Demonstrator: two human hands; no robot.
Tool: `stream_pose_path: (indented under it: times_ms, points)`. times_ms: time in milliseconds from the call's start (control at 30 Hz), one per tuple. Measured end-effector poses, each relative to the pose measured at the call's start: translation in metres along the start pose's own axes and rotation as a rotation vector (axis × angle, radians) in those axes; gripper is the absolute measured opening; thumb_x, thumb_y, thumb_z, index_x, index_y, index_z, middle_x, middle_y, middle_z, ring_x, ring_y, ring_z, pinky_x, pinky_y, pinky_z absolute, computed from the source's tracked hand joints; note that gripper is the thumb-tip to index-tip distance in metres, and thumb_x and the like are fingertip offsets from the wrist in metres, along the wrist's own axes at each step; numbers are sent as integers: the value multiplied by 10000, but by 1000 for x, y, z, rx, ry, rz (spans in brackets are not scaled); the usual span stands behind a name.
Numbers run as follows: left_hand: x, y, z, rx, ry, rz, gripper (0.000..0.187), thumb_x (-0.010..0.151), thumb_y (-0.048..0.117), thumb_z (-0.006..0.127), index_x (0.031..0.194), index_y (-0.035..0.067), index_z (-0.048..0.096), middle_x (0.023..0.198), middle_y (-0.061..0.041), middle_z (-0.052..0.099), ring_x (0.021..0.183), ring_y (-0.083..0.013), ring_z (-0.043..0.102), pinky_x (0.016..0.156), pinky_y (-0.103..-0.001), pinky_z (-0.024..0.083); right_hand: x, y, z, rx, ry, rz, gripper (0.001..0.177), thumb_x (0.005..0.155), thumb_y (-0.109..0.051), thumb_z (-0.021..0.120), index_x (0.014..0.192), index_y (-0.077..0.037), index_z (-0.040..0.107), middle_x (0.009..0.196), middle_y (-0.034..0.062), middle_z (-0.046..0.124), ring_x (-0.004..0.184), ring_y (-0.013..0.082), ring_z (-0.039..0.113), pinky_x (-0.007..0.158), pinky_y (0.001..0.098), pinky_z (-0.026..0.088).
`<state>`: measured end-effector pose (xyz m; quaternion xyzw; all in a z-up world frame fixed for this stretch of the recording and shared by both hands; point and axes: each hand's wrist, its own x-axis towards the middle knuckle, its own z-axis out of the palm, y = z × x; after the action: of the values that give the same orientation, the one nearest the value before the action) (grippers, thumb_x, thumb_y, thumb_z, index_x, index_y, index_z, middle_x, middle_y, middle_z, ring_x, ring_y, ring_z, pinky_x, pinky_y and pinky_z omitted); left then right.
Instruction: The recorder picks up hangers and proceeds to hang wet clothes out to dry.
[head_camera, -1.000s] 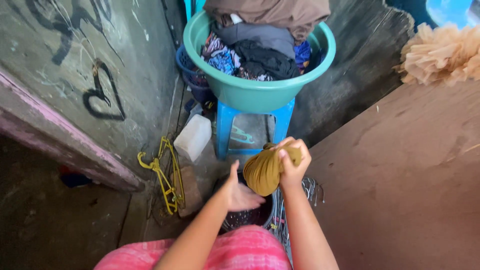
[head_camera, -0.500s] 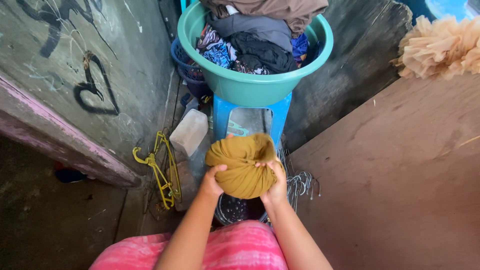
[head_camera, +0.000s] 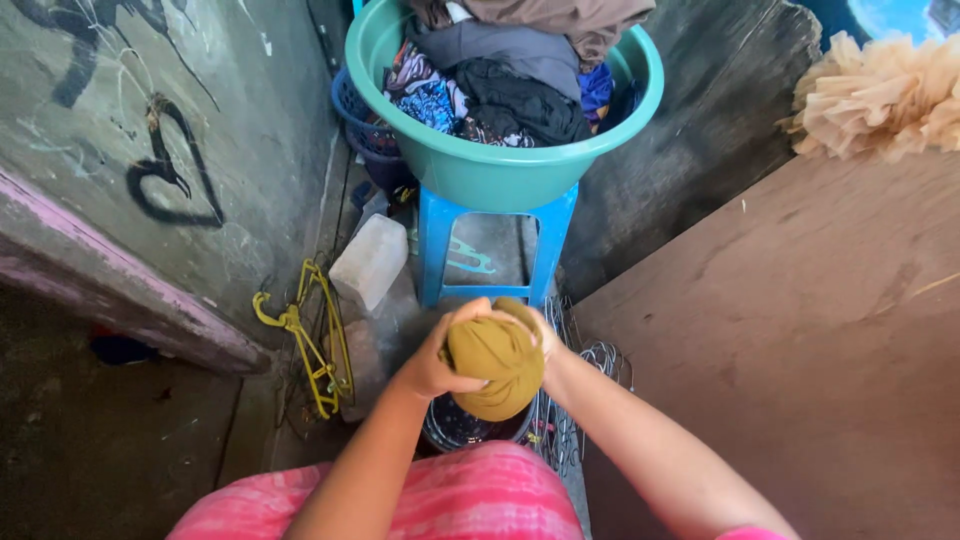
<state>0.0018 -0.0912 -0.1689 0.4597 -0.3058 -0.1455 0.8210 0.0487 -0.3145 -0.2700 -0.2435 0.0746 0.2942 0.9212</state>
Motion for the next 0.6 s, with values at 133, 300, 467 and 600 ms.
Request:
stream_pose_path:
  times_ms: [133,300,467,600]
  points:
    - [-6,-14,-19,127,-87,62,844,599,59,856,1388,-18,565,1287,-64,618,1222,-170,549,1124,-347,411,6,-5,28,-153,45,157,333,1022,-275,528,1141,-5,680,1111,180,734,967,285,734,896,451,582]
    - [-14,-26,-34,318,-38,184,932,565,81,901,1416,-17,532,1412,-124,589,1364,-252,523,1217,-410,343,8,-10,45,-203,90,301,377,1022,-331,518,1114,-9,689,1088,187,740,928,297,740,865,454,587]
    - [-9,-20,-33,246,-77,107,935,582,85,892,1444,0,539,1388,-122,625,1323,-243,557,1200,-397,390,11,1,34,-145,82,212,409,1015,-369,523,1100,-8,695,1079,192,741,934,305,733,866,458,581]
    - [-5,-24,-30,-32,-9,-6,856,628,56,860,1424,-34,560,1304,-95,565,1266,-242,539,1123,-410,407,-10,1,56,-16,20,78,398,1000,-364,516,1079,-15,691,1078,187,746,962,310,729,910,471,572]
